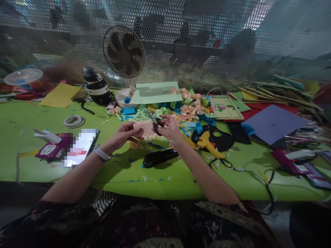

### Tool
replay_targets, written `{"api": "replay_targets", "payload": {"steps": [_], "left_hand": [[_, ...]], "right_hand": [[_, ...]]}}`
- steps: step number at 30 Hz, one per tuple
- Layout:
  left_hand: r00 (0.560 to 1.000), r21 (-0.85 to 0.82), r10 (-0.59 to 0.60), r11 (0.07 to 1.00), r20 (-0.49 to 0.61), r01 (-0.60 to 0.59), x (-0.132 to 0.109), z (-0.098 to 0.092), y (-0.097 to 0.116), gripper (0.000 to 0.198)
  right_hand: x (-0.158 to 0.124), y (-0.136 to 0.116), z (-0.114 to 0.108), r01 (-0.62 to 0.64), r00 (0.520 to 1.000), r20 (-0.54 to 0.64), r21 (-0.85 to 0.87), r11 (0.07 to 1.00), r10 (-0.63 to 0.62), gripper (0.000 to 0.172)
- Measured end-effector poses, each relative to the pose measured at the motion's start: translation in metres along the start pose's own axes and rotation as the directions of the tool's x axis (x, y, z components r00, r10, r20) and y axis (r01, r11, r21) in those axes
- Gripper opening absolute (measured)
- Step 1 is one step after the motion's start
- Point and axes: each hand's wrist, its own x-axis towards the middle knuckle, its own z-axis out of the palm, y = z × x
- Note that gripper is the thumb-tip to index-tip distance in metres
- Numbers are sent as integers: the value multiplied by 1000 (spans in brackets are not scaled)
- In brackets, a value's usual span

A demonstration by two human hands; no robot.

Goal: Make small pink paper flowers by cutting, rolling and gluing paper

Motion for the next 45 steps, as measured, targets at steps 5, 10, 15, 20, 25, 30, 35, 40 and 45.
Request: {"api": "replay_targets", "payload": {"steps": [5, 10, 15, 20, 25, 30, 35, 40, 45], "left_hand": [[999, 13, -26, 1000, 22, 25, 0, 2, -1, 38], [996, -20, -91, 996, -13, 90, 1, 4, -3, 42], [998, -22, -49, 999, -47, 48, 0, 7, -3, 42], [999, -34, -25, 999, -31, 24, -2, 9, -4, 40], [996, -22, -75, 997, 53, 77, -2, 10, -8, 40], [995, -72, -53, 996, -80, 47, -1, 10, -5, 40], [974, -124, 4, 992, -226, -33, -1, 10, 3, 40], [953, -129, 89, 983, -289, -131, 0, 9, 4, 43], [942, -162, 112, 972, -316, -170, -1, 10, 8, 47]], "right_hand": [[-9, -2, 5, 31, 998, 47, -23, 999, -30, 79], [-17, -5, 9, 74, 992, 106, -100, 992, -63, 81], [-17, -2, 9, 129, 988, 104, -149, 980, -114, 80], [-19, -5, 11, 149, 988, 62, -180, 972, -140, 84], [-22, -8, 14, 123, 992, 53, -186, 975, -115, 79], [-19, -11, 11, 69, 997, 55, -151, 986, -61, 66], [-23, -23, 11, -72, 982, 154, -218, 973, 107, 61], [-30, -30, 15, -126, 961, 200, -303, 944, 193, 57], [-29, -20, 12, -100, 947, 243, -395, 913, 209, 54]]}}
